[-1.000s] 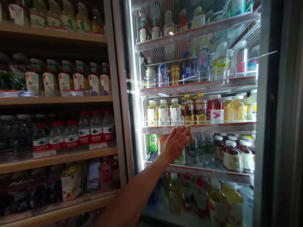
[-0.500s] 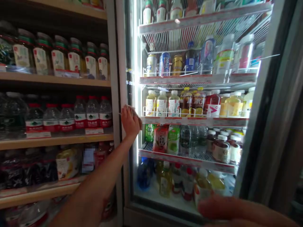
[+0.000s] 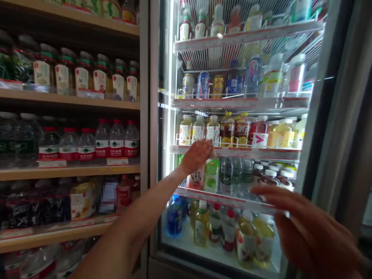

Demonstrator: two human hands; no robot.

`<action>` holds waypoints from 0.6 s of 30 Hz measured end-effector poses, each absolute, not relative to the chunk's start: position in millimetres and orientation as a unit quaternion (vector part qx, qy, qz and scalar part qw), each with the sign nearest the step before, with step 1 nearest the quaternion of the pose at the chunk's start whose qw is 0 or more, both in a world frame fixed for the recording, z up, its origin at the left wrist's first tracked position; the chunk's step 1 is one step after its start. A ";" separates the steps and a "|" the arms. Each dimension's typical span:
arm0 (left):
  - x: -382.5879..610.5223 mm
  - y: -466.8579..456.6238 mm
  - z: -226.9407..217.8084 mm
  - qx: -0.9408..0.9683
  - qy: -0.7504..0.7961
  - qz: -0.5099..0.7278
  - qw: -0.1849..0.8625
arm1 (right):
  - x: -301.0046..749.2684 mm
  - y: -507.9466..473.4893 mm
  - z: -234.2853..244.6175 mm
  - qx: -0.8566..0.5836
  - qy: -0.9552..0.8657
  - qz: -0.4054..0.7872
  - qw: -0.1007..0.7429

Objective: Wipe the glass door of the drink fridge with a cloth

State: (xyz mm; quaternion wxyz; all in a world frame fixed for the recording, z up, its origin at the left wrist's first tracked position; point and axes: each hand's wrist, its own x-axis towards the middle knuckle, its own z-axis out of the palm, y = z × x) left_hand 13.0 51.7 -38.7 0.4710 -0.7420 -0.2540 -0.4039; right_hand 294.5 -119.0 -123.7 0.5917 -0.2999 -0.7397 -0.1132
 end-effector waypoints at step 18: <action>48.8 56.6 -12.3 -0.616 -0.330 -0.593 0.401 | 346.1 10.4 -94.9 -0.491 -0.596 -0.431 0.466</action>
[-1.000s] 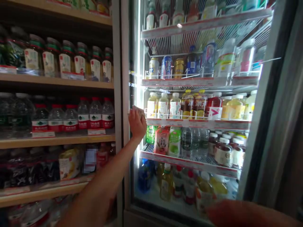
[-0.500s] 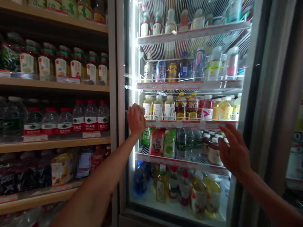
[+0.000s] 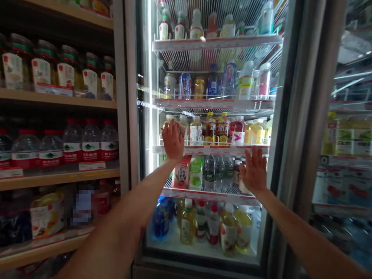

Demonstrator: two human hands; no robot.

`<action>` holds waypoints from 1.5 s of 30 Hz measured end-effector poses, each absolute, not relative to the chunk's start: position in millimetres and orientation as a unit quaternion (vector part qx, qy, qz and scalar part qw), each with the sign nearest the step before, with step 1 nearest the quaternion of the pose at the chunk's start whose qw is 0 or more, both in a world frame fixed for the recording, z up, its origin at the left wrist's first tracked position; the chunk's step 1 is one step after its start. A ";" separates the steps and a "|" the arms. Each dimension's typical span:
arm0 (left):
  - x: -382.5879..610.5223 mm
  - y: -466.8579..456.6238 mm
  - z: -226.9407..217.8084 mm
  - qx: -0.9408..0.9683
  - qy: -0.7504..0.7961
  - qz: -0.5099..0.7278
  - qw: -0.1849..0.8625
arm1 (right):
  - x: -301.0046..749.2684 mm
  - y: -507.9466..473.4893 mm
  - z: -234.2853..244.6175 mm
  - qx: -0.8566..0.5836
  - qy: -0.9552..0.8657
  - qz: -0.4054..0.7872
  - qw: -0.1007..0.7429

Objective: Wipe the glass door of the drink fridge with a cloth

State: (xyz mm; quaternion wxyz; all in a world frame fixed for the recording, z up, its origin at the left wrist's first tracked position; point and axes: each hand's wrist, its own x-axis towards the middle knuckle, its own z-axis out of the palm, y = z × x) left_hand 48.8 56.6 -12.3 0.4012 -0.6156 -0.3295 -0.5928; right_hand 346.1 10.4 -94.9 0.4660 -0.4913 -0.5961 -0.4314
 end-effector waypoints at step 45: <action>105.7 57.1 -8.5 -0.747 -0.162 -0.346 0.544 | 335.7 -7.2 -98.3 -0.477 -0.631 -0.415 0.450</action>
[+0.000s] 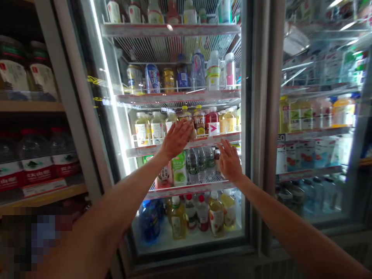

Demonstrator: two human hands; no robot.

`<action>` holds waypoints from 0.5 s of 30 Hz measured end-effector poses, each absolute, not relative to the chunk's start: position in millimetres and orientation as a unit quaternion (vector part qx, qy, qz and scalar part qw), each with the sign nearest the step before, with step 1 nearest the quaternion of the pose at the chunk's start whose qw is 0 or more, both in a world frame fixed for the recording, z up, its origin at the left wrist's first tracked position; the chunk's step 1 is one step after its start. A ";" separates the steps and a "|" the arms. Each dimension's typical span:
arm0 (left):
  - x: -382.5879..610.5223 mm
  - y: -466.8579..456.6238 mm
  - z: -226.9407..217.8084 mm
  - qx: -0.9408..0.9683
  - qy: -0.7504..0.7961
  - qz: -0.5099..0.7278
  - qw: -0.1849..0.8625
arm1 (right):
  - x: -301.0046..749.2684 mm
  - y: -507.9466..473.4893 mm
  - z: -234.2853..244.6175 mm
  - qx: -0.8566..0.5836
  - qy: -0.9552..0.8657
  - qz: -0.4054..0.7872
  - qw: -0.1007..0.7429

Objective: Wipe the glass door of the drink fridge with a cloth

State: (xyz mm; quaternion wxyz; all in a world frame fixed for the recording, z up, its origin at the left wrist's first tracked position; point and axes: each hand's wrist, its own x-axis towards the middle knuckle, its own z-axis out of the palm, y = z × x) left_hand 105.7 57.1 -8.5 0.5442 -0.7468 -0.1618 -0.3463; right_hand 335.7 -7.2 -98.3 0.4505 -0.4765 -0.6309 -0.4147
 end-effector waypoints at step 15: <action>-31.4 50.6 -59.6 -0.754 -0.164 -0.310 0.555 | 263.1 0.8 -95.2 -0.458 -0.681 -0.395 0.413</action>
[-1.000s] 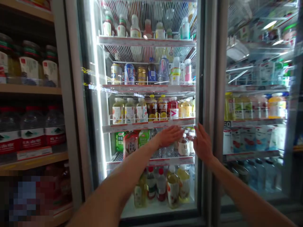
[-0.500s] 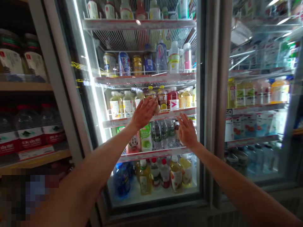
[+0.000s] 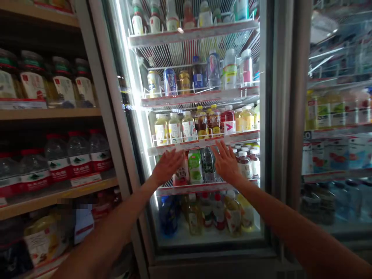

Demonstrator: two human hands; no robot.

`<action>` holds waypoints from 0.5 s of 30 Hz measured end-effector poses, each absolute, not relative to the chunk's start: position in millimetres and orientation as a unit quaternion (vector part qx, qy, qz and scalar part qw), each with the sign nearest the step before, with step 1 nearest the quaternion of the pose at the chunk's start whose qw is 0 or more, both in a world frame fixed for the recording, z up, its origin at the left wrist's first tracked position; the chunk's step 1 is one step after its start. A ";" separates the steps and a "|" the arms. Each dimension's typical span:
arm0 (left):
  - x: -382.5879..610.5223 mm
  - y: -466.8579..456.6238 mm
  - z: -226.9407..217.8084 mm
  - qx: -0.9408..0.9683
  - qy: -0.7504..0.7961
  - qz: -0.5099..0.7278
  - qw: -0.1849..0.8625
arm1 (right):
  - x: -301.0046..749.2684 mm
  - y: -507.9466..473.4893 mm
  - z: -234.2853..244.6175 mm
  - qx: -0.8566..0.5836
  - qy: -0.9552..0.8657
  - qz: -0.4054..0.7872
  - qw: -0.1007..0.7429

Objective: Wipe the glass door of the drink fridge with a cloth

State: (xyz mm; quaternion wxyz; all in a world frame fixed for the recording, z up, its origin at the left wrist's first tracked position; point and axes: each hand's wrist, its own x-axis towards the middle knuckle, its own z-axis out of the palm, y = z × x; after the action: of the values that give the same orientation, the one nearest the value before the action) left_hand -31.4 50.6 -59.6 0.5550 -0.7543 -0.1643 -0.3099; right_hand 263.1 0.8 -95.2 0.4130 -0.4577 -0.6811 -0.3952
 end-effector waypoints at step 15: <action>-49.4 48.6 -74.8 -0.796 -0.110 -0.215 0.555 | 262.5 -1.0 -99.6 -0.460 -0.694 -0.381 0.402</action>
State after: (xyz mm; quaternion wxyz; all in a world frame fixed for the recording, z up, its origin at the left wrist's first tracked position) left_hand -49.4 48.6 -74.8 0.5548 -0.7963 -0.1095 -0.2149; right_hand 262.5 -1.0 -99.6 0.4016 -0.4596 -0.6944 -0.3811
